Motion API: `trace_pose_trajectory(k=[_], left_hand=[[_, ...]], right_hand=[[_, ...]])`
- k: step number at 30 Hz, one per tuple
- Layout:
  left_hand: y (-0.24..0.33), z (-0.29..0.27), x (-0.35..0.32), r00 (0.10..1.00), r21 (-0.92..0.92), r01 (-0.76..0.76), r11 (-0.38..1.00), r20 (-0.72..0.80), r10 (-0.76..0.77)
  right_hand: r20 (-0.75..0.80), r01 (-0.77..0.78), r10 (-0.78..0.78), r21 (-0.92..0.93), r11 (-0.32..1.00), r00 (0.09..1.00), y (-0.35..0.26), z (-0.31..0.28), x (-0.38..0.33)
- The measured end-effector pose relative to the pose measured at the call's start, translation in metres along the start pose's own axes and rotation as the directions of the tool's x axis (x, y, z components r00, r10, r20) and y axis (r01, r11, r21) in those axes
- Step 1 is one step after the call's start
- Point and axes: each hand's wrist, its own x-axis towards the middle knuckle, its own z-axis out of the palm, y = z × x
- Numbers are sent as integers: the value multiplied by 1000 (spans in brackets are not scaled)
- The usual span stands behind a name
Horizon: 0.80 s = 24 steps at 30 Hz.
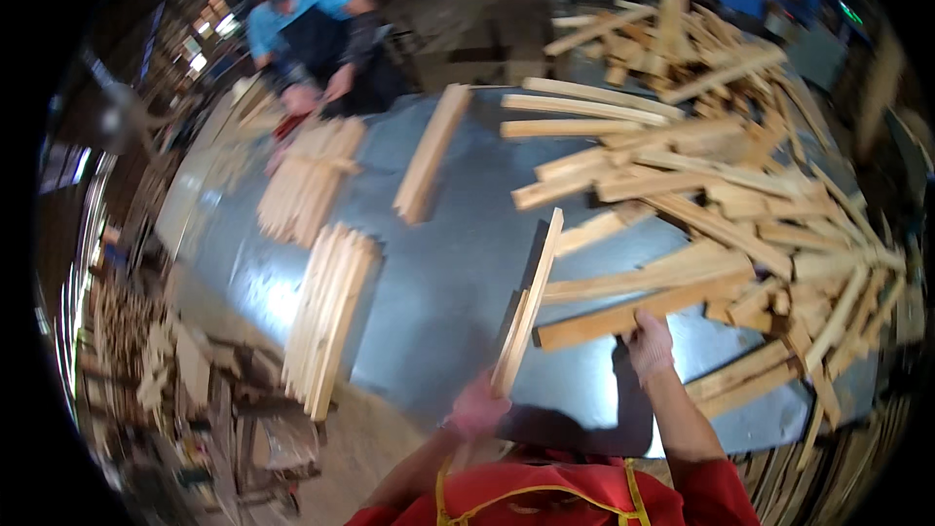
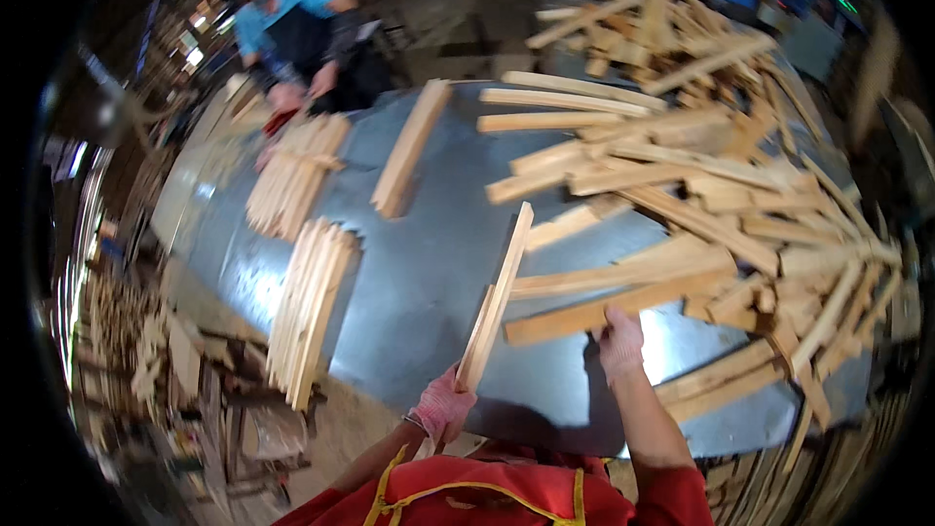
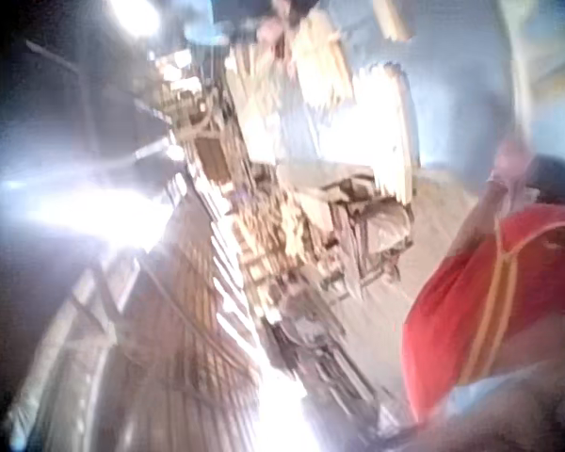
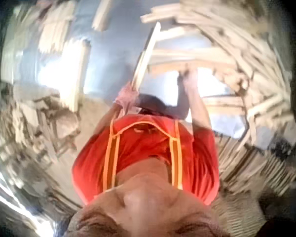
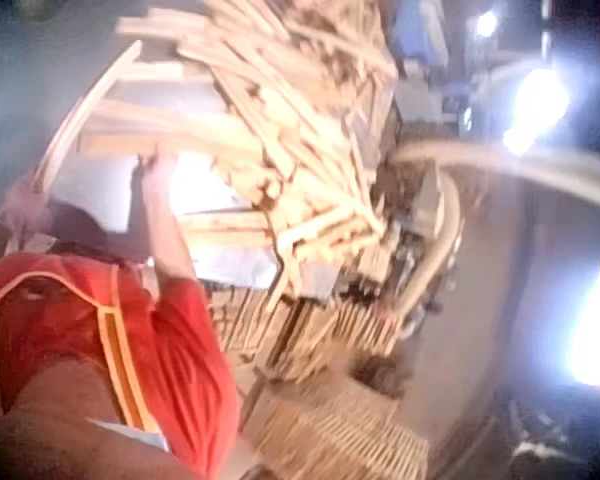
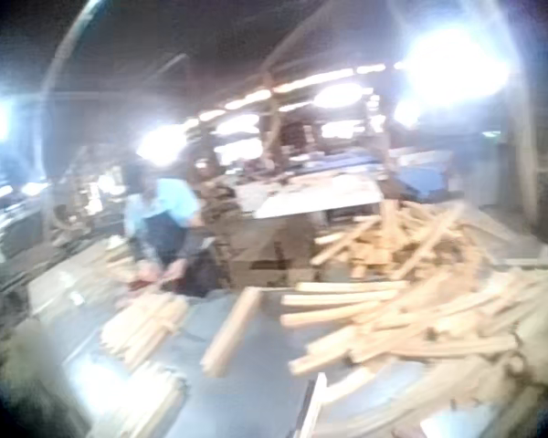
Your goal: The person sorts wooden planks on a metal table in a workshop. They pick up individual planks from a disorganized pile and place them into a neat stack, occasionally adjusting the alignment of the stack. Another worker is visible in the background performing a similar task.
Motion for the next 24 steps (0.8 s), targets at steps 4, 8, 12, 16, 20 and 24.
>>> trace_pose_trajectory(k=[4, 8, 12, 16, 20, 24], left_hand=[[-73, -54, -8, 959, 40, 182, 983, -227, -168], [-130, -104, 14, 919, 533, 106, 839, -375, 122], [-145, -112, 53, 845, 443, 166, 881, -524, 105], [-174, -139, 66, 796, 429, 131, 894, -583, 163], [-184, -207, 62, 690, 693, 395, 604, -657, 303], [-228, -255, 73, 765, 583, 389, 713, -636, 102]], right_hand=[[49, -221, 218, 61, 974, 975, 80, 50, -94], [78, -458, 460, -40, 888, 885, 146, 101, -146], [40, -574, 586, -157, 803, 809, 164, 131, -164], [-19, -516, 529, -256, 817, 848, 154, 135, -152], [-70, -444, 446, -319, 837, 892, 116, 144, -136], [179, 43, 113, -690, 722, 977, -4, 150, -62]])
